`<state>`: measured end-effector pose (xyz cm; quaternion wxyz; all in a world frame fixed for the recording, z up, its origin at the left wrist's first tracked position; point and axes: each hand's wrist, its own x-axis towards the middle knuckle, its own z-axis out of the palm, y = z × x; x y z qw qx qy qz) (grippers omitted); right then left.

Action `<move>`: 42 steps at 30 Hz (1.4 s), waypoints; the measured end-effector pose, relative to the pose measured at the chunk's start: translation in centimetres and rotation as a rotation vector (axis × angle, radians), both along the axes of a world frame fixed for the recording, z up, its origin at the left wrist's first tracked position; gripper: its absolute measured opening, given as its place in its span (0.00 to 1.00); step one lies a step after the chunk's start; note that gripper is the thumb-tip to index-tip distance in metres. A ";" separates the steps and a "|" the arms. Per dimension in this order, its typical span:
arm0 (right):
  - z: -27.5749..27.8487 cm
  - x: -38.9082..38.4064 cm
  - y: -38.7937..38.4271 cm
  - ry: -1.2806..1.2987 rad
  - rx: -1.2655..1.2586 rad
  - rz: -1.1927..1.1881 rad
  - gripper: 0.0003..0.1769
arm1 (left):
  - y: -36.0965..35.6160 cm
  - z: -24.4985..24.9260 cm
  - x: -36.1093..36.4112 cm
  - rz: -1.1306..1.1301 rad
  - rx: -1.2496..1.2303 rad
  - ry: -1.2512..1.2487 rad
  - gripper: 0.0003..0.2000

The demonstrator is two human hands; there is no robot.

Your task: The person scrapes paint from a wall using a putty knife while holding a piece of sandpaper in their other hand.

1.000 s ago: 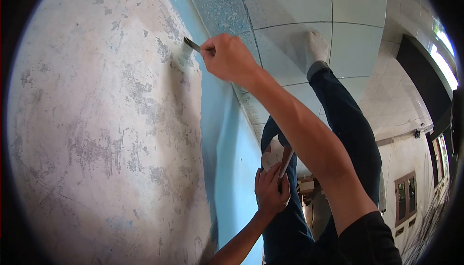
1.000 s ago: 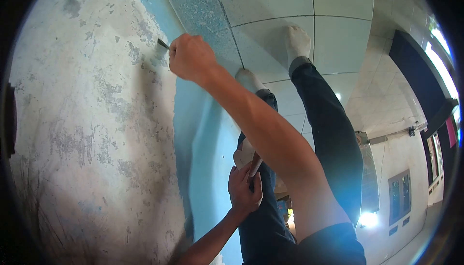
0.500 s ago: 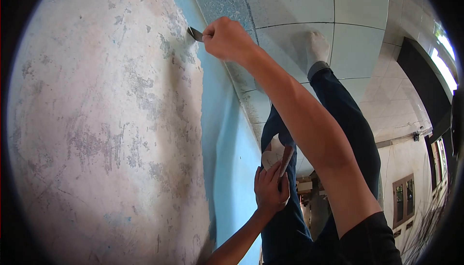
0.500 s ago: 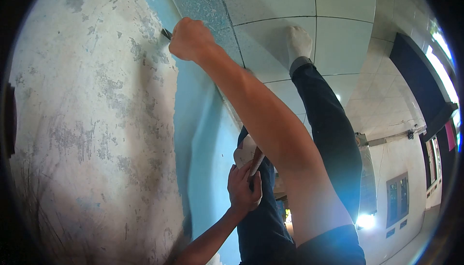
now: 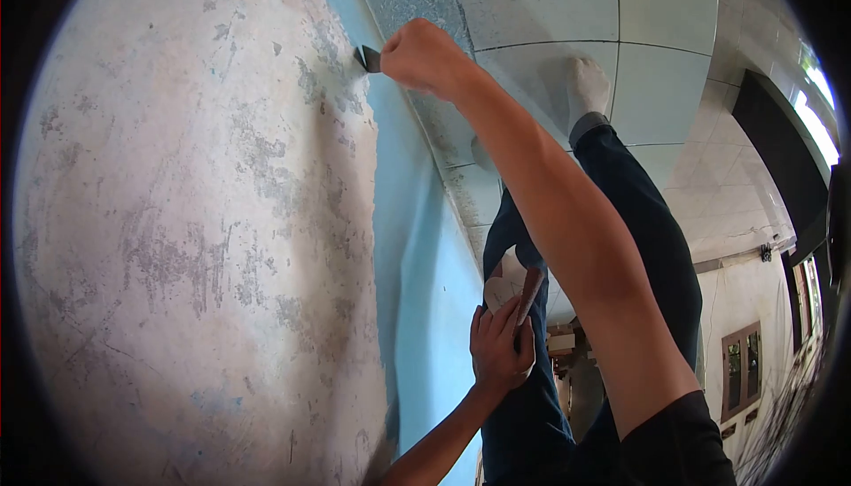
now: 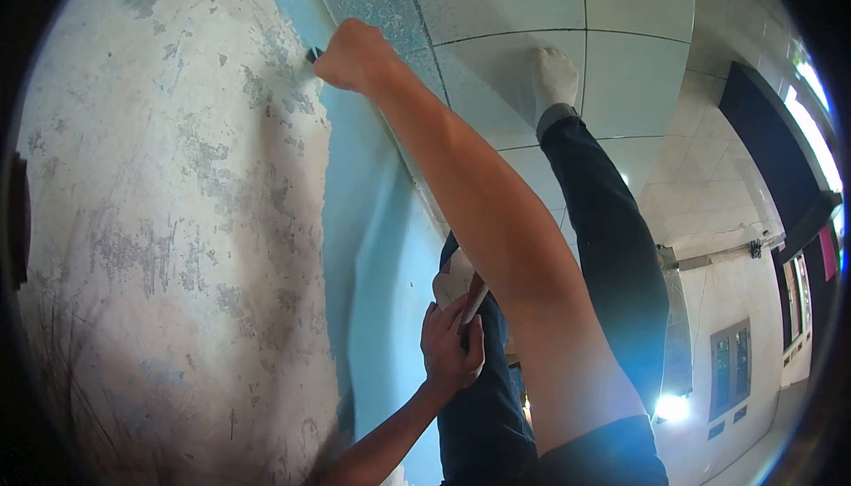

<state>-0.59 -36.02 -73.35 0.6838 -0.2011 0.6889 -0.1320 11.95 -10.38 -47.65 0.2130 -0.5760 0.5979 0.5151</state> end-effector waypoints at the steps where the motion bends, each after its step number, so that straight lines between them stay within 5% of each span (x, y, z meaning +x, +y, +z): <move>1: 0.5 -0.2 -0.7 0.007 -0.006 0.009 0.11 | 0.1 0.0 0.2 -0.001 0.010 0.001 0.16; 8: -0.4 -0.7 -2.0 -0.079 0.008 0.179 0.10 | 0.0 -0.2 0.0 -0.003 -0.015 -0.001 0.15; 20: 1.1 -3.1 -2.9 -0.258 0.085 -0.022 0.07 | 0.0 -0.1 0.1 0.016 -0.022 0.016 0.15; 24: -1.3 -1.4 -1.0 -0.179 0.022 0.139 0.07 | 0.1 -0.3 -0.2 0.004 -0.028 0.021 0.15; 33: -1.5 -3.4 1.1 -0.382 0.245 -0.258 0.10 | 0.0 -0.1 -0.1 0.022 -0.022 0.001 0.16; 42: 0.3 -3.9 -1.6 -0.360 0.171 -0.011 0.08 | 0.7 -0.5 0.3 0.005 -0.057 0.010 0.17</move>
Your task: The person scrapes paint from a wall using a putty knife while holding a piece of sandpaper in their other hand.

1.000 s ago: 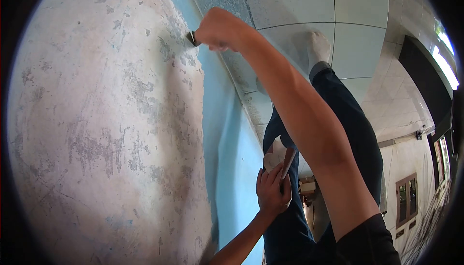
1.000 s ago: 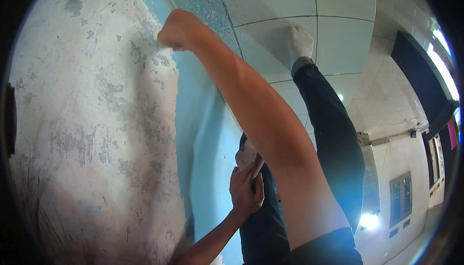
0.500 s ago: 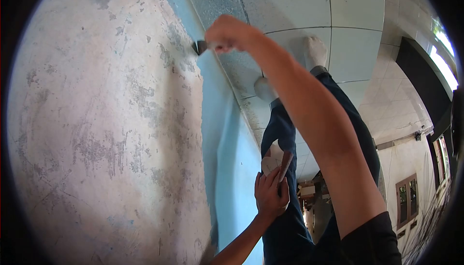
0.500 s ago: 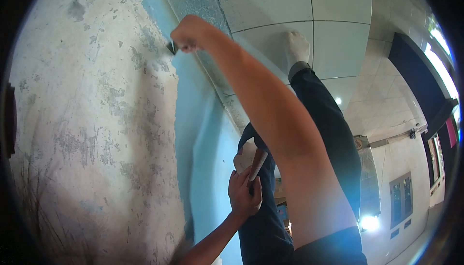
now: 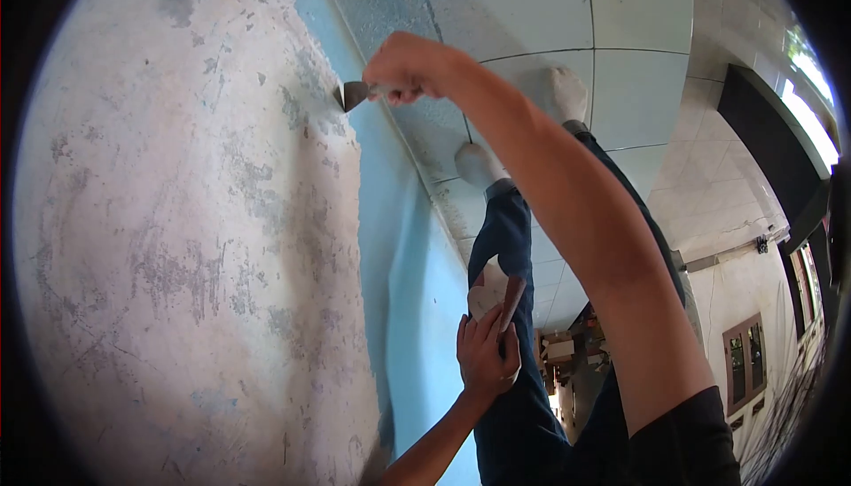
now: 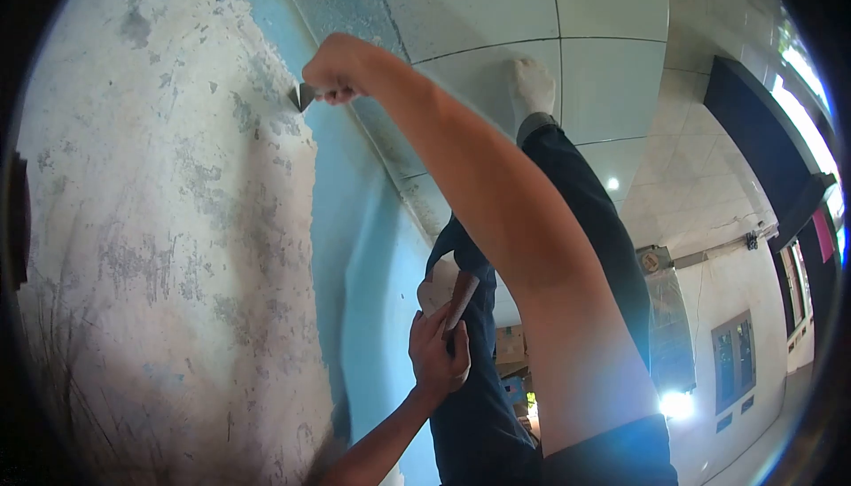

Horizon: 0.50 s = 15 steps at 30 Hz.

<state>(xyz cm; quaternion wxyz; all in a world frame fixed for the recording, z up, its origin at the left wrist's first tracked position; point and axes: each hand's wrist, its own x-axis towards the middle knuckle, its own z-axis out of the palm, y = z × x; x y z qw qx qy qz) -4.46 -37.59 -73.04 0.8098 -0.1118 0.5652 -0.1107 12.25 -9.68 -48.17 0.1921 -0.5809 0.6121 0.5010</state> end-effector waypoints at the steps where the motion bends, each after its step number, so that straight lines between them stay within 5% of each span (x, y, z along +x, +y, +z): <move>1: 0.4 -0.3 0.2 0.001 -0.008 0.003 0.07 | 0.1 0.1 0.2 -0.004 0.007 0.005 0.17; 10: 0.9 2.3 1.7 0.056 -0.027 -0.064 0.06 | -0.4 0.5 0.1 -0.019 0.009 0.021 0.15; 15: 1.8 0.6 -0.5 0.021 -0.025 0.149 0.08 | -0.7 0.3 -0.1 0.001 0.015 0.024 0.14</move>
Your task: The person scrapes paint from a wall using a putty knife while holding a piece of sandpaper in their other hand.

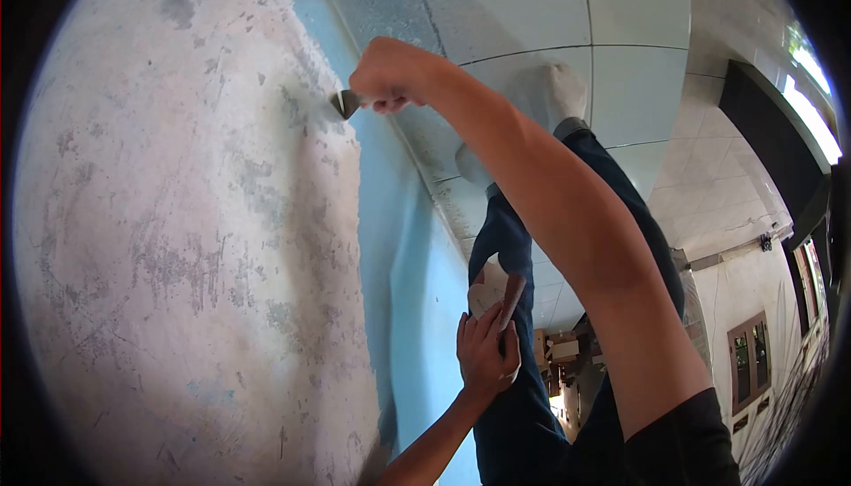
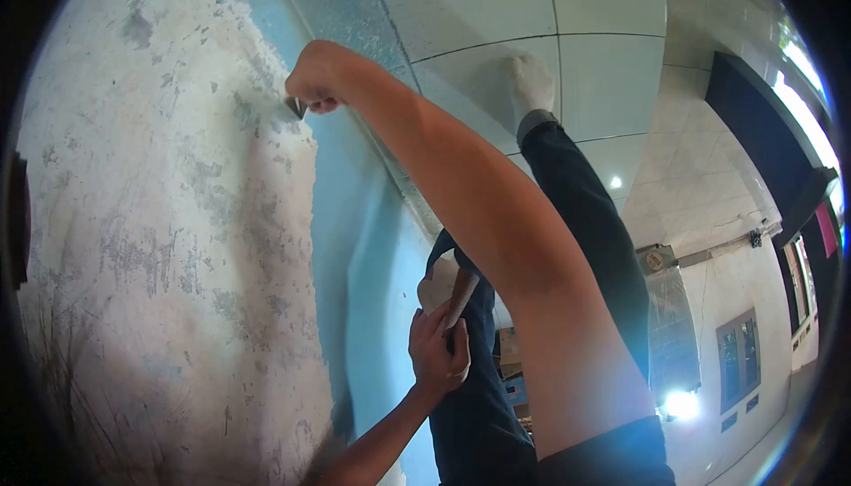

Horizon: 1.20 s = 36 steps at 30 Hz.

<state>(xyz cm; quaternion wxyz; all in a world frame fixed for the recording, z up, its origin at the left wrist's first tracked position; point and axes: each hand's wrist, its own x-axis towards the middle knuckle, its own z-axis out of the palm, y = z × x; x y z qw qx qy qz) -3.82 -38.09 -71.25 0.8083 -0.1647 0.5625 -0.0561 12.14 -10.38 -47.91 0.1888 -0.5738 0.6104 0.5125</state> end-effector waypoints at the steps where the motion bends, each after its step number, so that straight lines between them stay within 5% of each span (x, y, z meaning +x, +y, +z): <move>1: -0.2 0.5 -0.2 -0.025 0.031 0.044 0.08 | -0.1 0.2 -0.1 -0.009 0.000 -0.016 0.14; 4: 1.8 0.8 1.9 0.073 -0.070 -0.122 0.08 | -0.3 -0.2 -0.4 -0.016 -0.011 0.002 0.14; 13: -1.7 5.0 3.5 0.108 -0.185 0.075 0.07 | 0.7 0.1 0.2 -0.032 -0.018 -0.006 0.15; 20: 2.9 7.7 11.2 0.341 -0.314 -0.437 0.15 | 0.8 0.2 0.2 0.025 -0.026 -0.002 0.15; 23: 3.5 5.6 9.0 0.196 -0.104 -0.371 0.16 | 0.9 0.3 0.2 0.021 -0.006 -0.020 0.16; 26: 3.9 8.3 11.0 0.454 -0.473 -0.327 0.15 | 1.1 0.2 0.4 -0.001 -0.013 -0.003 0.16; 30: 2.1 10.7 11.5 0.533 -0.496 -0.364 0.14 | 1.1 0.4 0.5 -0.017 -0.023 -0.006 0.18; 36: 2.7 8.4 13.0 0.344 -0.432 -0.504 0.13 | 1.1 0.3 0.6 0.006 0.008 -0.020 0.17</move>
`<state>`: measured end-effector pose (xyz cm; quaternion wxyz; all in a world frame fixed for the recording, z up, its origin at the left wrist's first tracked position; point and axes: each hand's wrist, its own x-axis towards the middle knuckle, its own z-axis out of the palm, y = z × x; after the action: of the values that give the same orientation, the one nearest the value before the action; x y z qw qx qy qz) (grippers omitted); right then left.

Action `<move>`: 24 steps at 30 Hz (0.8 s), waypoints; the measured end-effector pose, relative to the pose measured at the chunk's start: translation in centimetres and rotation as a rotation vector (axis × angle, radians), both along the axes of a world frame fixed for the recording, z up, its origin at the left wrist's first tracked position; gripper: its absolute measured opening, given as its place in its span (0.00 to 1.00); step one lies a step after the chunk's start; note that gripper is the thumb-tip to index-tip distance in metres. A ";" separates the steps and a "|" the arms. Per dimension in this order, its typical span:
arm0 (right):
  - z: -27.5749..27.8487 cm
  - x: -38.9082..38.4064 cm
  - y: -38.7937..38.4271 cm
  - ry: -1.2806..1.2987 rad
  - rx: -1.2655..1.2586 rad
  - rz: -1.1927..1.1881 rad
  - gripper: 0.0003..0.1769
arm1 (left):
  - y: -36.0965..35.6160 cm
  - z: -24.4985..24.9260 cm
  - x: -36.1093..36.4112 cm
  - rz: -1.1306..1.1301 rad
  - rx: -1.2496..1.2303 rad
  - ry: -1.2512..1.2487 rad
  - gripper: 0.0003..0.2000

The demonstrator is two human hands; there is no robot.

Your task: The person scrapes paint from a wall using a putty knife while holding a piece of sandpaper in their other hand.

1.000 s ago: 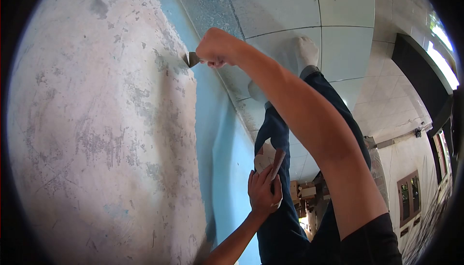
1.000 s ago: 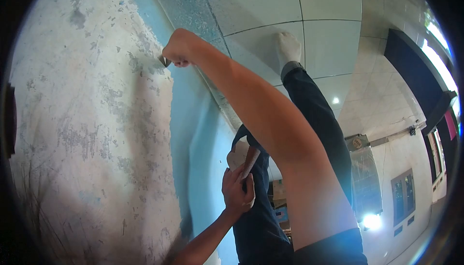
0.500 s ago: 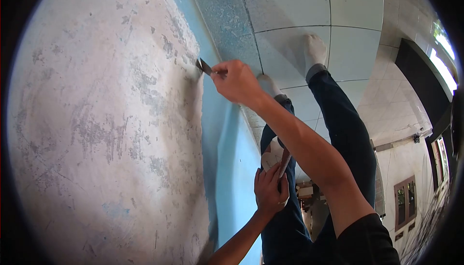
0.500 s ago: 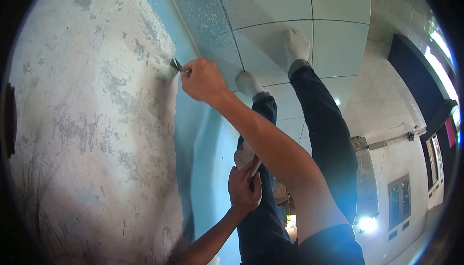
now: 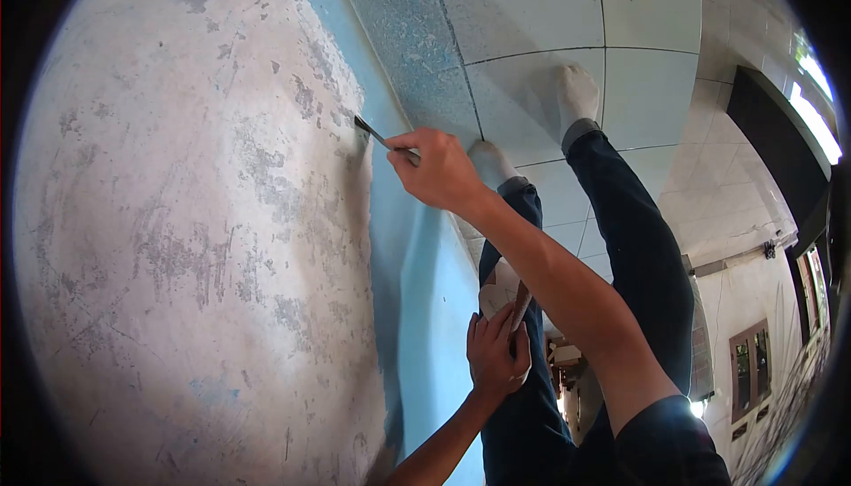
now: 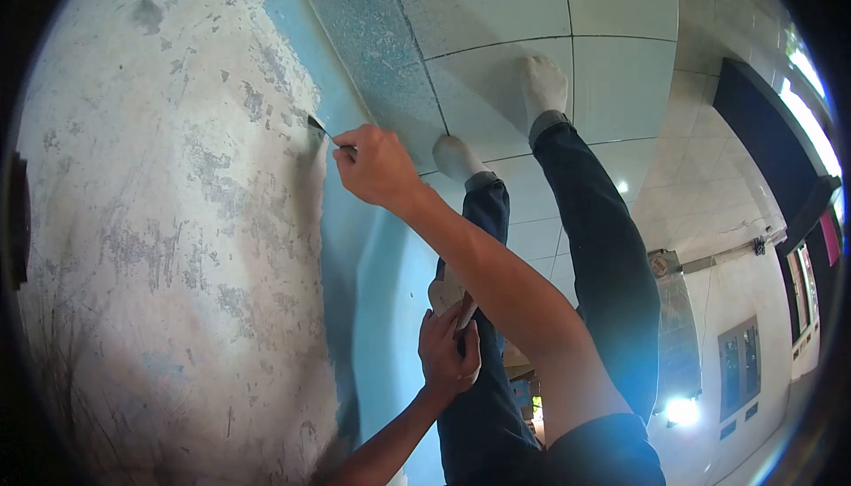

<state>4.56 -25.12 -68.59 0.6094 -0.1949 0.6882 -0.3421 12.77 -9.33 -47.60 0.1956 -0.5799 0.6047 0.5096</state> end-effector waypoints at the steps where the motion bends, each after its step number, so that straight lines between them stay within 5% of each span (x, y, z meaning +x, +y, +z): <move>1: -0.2 -0.1 -0.2 -0.013 0.023 0.012 0.13 | -0.1 -0.1 -0.1 -0.001 -0.008 -0.005 0.17; 13: -2.3 2.8 0.4 0.215 0.027 -0.038 0.08 | 0.3 -0.1 0.3 -0.016 0.013 0.025 0.18; 24: -2.7 2.5 -0.7 0.151 0.053 -0.037 0.10 | -0.9 -0.3 -0.3 -0.051 -0.061 0.053 0.13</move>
<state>7.11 -25.83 -71.27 0.5543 -0.1912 0.7444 -0.3195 12.45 -10.27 -47.92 0.1746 -0.5563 0.6394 0.5012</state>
